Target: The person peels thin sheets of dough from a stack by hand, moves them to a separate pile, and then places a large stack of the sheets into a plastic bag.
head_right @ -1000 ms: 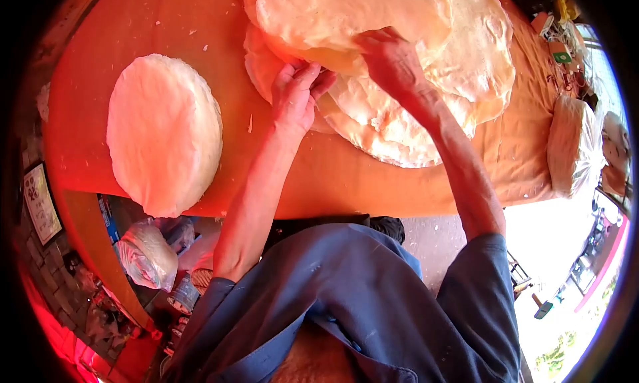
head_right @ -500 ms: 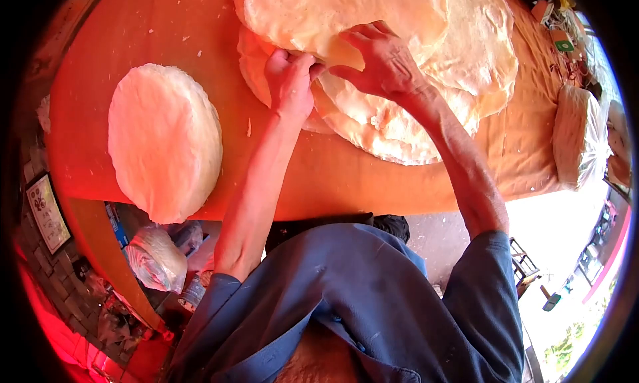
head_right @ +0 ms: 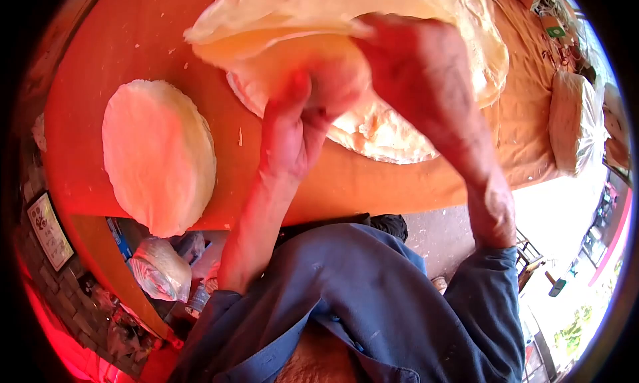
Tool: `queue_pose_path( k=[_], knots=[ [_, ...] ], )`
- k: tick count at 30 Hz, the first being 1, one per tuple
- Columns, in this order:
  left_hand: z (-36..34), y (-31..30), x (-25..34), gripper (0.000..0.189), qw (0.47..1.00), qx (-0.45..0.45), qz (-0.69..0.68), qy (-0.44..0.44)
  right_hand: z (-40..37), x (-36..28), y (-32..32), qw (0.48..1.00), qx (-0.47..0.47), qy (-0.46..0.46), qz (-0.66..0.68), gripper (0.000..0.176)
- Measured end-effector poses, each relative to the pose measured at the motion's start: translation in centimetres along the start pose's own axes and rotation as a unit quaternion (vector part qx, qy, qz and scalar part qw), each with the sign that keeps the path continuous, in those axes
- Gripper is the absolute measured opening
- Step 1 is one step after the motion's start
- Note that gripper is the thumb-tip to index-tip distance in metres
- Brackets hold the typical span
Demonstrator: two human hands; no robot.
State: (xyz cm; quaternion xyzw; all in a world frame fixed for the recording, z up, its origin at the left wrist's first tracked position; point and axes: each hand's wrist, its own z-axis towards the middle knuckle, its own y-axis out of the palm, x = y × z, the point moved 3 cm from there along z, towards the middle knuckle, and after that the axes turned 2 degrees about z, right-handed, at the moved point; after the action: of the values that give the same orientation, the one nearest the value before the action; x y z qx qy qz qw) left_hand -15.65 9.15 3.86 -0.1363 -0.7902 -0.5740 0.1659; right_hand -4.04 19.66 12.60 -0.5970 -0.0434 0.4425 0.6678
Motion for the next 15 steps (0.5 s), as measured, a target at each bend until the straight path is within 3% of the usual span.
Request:
queue_pose_path(
  k=[1,4,7,9,11,13,15],
  knots=[
    [-0.6,-1.2,-0.5,0.038,1.0,0.015,0.011,-0.015,0.0,0.6,-1.2,0.998,-0.037,0.032,-0.028,0.012],
    [-2.6,-5.9,-2.8,0.036,0.993,0.091,0.054,-0.049,2.9,4.9,-3.3,0.998,-0.011,0.019,-0.051,0.013],
    [-4.3,-8.3,-3.0,0.017,0.985,0.106,0.116,-0.074,5.8,5.4,-6.5,0.997,0.006,0.029,-0.075,0.013],
    [-4.8,-9.0,-2.8,0.014,0.985,0.094,0.131,-0.064,7.6,7.1,-8.5,0.996,0.069,0.025,-0.048,0.016],
    [-5.8,-9.7,-2.7,0.024,0.985,0.118,0.111,-0.067,10.4,10.7,-11.6,0.986,0.136,0.038,-0.093,0.018],
    [-6.8,-16.1,-4.4,0.019,0.928,0.14,0.327,-0.114,12.0,11.5,-14.2,0.979,0.198,0.026,-0.035,0.021],
    [-7.1,-16.0,-4.2,0.019,0.933,0.142,0.323,-0.074,12.4,9.1,-16.3,0.952,0.236,-0.071,-0.181,0.024]
  ],
)
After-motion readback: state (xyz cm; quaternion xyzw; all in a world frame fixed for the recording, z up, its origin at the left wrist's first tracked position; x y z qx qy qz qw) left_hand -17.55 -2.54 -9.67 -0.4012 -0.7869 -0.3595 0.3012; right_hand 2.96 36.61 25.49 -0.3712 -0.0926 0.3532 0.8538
